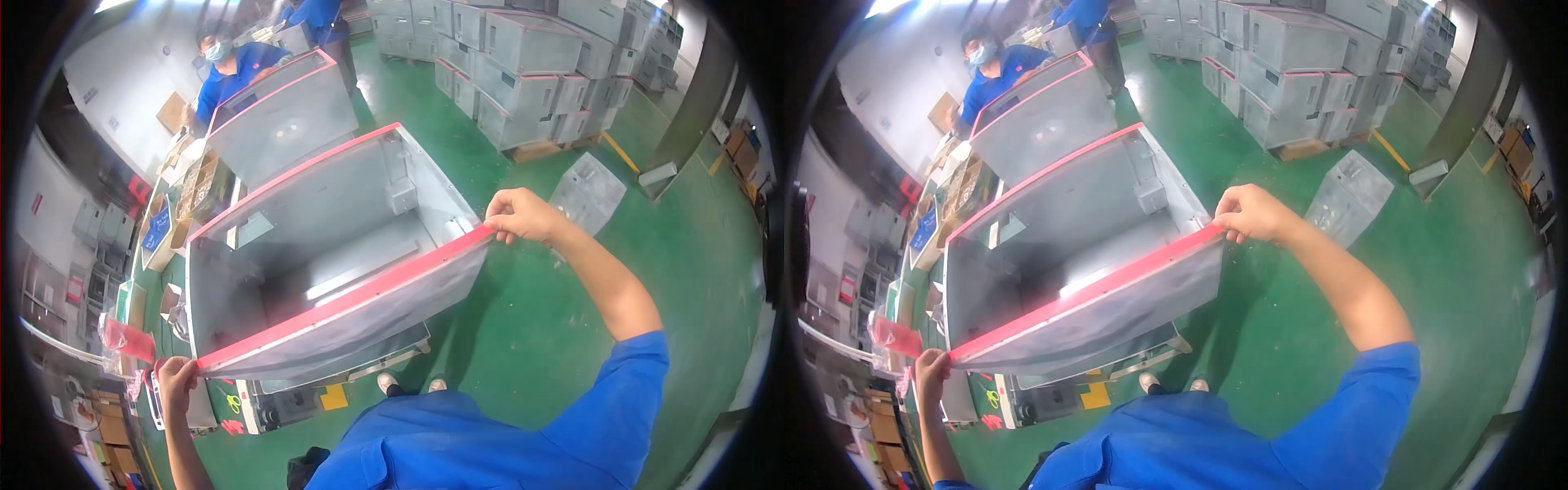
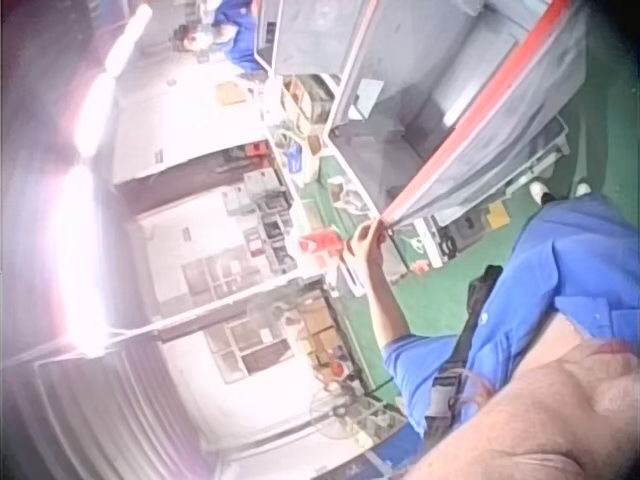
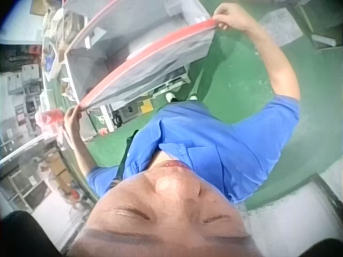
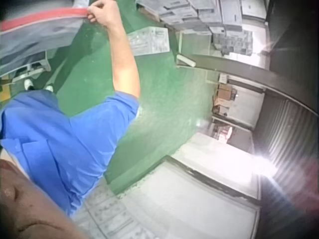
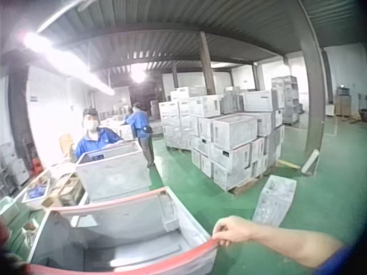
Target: Applying and trimming red protective tape to the edges of metal cabinet enclosures.
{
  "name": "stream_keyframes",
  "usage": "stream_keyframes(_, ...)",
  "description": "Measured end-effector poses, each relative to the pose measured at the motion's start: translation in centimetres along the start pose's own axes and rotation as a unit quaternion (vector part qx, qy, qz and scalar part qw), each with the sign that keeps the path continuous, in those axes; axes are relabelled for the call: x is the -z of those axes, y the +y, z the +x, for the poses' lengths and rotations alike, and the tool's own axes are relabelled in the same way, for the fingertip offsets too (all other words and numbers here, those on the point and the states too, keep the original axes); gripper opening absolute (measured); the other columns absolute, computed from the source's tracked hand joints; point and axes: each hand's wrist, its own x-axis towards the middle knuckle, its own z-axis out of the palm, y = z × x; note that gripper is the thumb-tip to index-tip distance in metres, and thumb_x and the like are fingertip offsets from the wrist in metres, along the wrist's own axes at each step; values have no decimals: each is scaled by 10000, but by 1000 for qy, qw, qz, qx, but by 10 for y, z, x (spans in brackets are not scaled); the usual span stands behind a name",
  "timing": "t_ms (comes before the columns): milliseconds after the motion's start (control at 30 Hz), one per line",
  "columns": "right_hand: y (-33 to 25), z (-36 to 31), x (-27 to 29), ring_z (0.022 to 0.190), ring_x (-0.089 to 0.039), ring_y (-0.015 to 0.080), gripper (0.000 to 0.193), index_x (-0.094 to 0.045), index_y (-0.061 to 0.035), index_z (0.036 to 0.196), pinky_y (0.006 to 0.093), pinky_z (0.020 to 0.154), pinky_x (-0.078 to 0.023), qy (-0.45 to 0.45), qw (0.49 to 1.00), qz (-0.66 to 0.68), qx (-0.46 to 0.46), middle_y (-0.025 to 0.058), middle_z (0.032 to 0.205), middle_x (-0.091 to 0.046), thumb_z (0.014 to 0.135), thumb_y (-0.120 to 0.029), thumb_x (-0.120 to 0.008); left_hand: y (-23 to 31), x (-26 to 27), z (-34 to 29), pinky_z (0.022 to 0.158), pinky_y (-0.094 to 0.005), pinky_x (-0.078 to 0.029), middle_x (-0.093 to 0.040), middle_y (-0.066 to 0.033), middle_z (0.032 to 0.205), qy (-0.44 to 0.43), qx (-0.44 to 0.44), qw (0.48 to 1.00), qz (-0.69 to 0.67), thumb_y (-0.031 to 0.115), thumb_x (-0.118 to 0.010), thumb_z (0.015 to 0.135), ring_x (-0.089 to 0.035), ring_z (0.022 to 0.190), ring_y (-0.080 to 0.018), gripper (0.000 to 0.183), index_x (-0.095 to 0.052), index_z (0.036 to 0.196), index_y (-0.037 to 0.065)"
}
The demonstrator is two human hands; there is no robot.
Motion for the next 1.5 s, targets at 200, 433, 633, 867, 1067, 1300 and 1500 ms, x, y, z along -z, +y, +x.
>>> stream_keyframes(200, 0, 6, 0, 608, -539, 108, 136, -569, -12, 793, 241, 539, -442, -8, 997, -72, 2, 48, 730, -573, 776, -138, -615, -4, 2, -1, 380, -178, -311, -501, -7, 591, 12, 21, 1000, -15, 114, -596, 809, -444, 460, -62, 110, -531, 760, 40)
stream_keyframes(433, -4, 6, 1, 599, -531, 103, 141, -571, -12, 781, 236, 544, -433, -39, 996, -80, -20, 44, 674, -563, 768, -145, -616, -15, 9, 6, 371, -174, -295, -514, -16, 603, -6, 50, 996, -68, 124, -579, 824, -441, 456, -61, 115, -525, 759, 45)
stream_keyframes(633, -2, 7, 2, 601, -536, 105, 136, -570, -9, 774, 239, 553, -439, -57, 996, -65, -17, 51, 673, -573, 770, -139, -612, -9, 7, 7, 370, -174, -294, -523, -28, 610, -21, 62, 995, -75, 107, -565, 822, -441, 453, -65, 103, -522, 754, 42)
stream_keyframes(867, -5, 7, 4, 609, -546, 111, 122, -578, -10, 773, 241, 567, -453, -65, 995, -71, -10, 53, 683, -583, 774, -127, -611, -12, 11, 11, 370, -175, -295, -529, -31, 613, -33, 62, 995, -76, 95, -565, 815, -439, 444, -67, 105, -521, 742, 35)
stream_keyframes(1067, -4, 9, 4, 609, -552, 112, 123, -583, -7, 774, 239, 563, -456, -62, 996, -69, -11, 57, 691, -589, 767, -123, -623, -14, 11, 11, 371, -176, -302, -528, -29, 614, -23, 70, 995, -62, 79, -560, 806, -445, 442, -70, 94, -519, 733, 36)
stream_keyframes(1300, -6, 8, 4, 603, -555, 113, 134, -584, 5, 768, 241, 550, -454, -60, 995, -78, -5, 60, 689, -594, 755, -121, -630, -16, 13, 12, 370, -180, -301, -520, -34, 619, -19, 70, 995, -64, 77, -561, 799, -440, 443, -75, 92, -507, 735, 41)
stream_keyframes(1500, -4, 9, 3, 605, -557, 114, 143, -583, 10, 764, 240, 550, -452, -55, 996, -72, 0, 61, 686, -594, 744, -122, -633, -19, 13, 12, 374, -181, -300, -510, -31, 615, -20, 60, 996, -68, 87, -571, 793, -436, 448, -76, 105, -498, 731, 46)
